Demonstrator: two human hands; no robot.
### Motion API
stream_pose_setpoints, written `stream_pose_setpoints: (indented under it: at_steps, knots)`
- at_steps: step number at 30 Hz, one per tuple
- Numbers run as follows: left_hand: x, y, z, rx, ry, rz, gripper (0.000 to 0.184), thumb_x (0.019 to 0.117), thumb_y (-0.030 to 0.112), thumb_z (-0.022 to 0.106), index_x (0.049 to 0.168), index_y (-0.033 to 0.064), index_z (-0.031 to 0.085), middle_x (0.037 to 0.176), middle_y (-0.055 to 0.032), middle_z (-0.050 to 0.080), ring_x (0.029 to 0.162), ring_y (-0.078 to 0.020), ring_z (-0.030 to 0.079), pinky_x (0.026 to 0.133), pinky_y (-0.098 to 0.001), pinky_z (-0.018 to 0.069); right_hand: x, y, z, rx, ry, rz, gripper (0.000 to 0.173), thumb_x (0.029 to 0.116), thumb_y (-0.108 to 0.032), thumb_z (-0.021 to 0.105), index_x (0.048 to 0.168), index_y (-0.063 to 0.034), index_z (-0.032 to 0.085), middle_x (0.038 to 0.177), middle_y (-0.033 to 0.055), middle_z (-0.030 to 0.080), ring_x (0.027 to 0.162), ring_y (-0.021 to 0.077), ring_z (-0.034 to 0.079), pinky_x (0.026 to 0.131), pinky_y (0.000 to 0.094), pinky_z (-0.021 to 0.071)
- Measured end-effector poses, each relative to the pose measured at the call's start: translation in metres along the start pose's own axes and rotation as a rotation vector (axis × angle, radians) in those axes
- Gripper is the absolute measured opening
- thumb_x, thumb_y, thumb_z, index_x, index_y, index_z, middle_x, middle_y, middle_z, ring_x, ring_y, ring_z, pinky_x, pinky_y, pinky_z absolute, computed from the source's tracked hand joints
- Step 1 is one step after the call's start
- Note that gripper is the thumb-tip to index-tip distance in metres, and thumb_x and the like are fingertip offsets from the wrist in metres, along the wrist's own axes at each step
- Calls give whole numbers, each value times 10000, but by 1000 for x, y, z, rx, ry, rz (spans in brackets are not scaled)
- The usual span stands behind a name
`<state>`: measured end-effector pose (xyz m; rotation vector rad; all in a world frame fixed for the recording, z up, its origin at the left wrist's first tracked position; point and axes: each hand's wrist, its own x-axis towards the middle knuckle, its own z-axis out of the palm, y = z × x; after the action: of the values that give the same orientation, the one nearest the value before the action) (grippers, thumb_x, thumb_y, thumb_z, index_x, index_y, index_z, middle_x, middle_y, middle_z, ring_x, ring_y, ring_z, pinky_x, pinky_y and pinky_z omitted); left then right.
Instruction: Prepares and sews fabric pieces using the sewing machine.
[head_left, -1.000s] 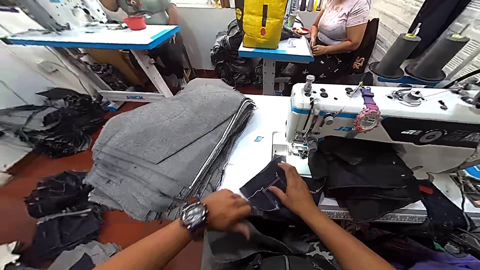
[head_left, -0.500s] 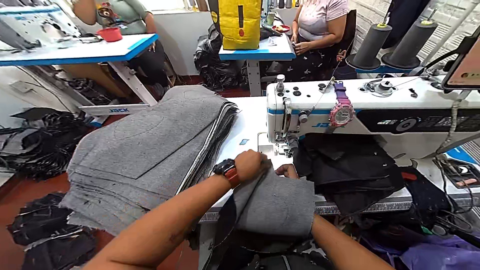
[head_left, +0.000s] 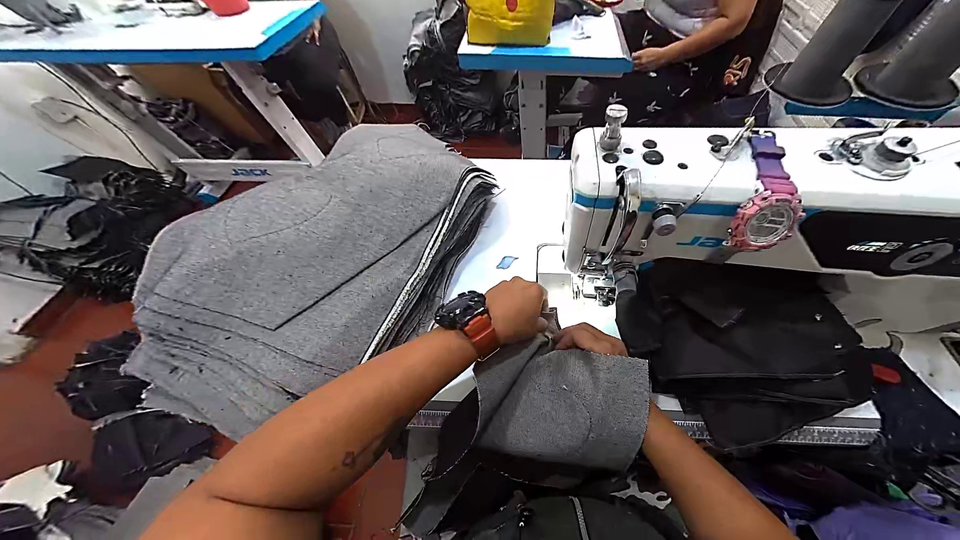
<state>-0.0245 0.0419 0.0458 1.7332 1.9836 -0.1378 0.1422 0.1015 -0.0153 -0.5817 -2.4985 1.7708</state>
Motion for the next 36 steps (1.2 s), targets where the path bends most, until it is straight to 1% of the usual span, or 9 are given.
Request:
stream_pose_setpoints:
  at_steps: [2,5,8,15,23,29,31,34,36]
  knots:
    - [2,7,1,0,5,-43,243,1000,229,663,1022,-11,690,985,-228,692,976,-426,681,804,-634,527,2,-4,-3,-93,-46,57,229,1001,82,467,1035,183,670,1062,247,689,1019,187,627,936,295,456]
    - [1,7,9,-55,63,-70,272,1012,251,633,978,-15,675,932,-217,687,924,-413,688,764,-620,533,-28,-2,15,-411,282,-209,180,961,46,569,994,113,733,1058,238,751,1035,345,720,949,479,496]
    - [0,-4,21,-184,171,-43,240,1015,251,633,986,20,692,883,-168,685,874,-360,683,757,-580,537,-32,31,30,-453,641,-503,137,915,11,617,917,17,753,1005,150,782,910,282,740,882,431,527]
    - [-6,-6,38,-326,325,-73,206,1011,219,633,1074,39,709,910,-155,716,883,-337,705,787,-568,552,-30,27,23,-394,578,-475,116,886,59,630,902,66,745,1021,190,777,979,298,751,883,426,534]
    - [5,-13,22,-243,215,-33,273,993,269,685,1151,46,684,1033,-171,707,989,-370,694,836,-605,546,-26,36,28,-504,654,-570,119,891,44,625,842,30,732,992,169,785,921,264,747,839,374,516]
    - [-21,13,30,142,286,191,179,994,35,551,968,-26,717,1016,-202,690,1040,-391,660,854,-515,533,-28,32,30,-539,636,-468,125,900,27,627,886,38,751,961,160,784,845,260,739,818,389,524]
    - [-35,26,48,147,273,143,248,1030,82,490,1061,-39,705,1130,-199,693,1122,-367,660,890,-495,552,-28,39,35,-520,689,-431,122,904,3,652,906,17,774,909,127,779,786,226,721,770,359,549]
    - [-36,36,84,104,366,102,457,1077,191,370,1421,-51,550,1485,-227,537,1420,-369,486,1124,-521,433,-35,54,37,-524,754,-425,164,964,-80,615,939,-46,774,1026,77,782,900,193,689,848,328,510]
    - [-19,29,104,14,582,182,443,1054,186,399,1395,-29,583,1460,-227,562,1409,-373,503,1154,-557,401,-34,44,21,-466,643,-402,153,914,26,620,956,55,764,1009,171,778,946,260,754,892,374,571]
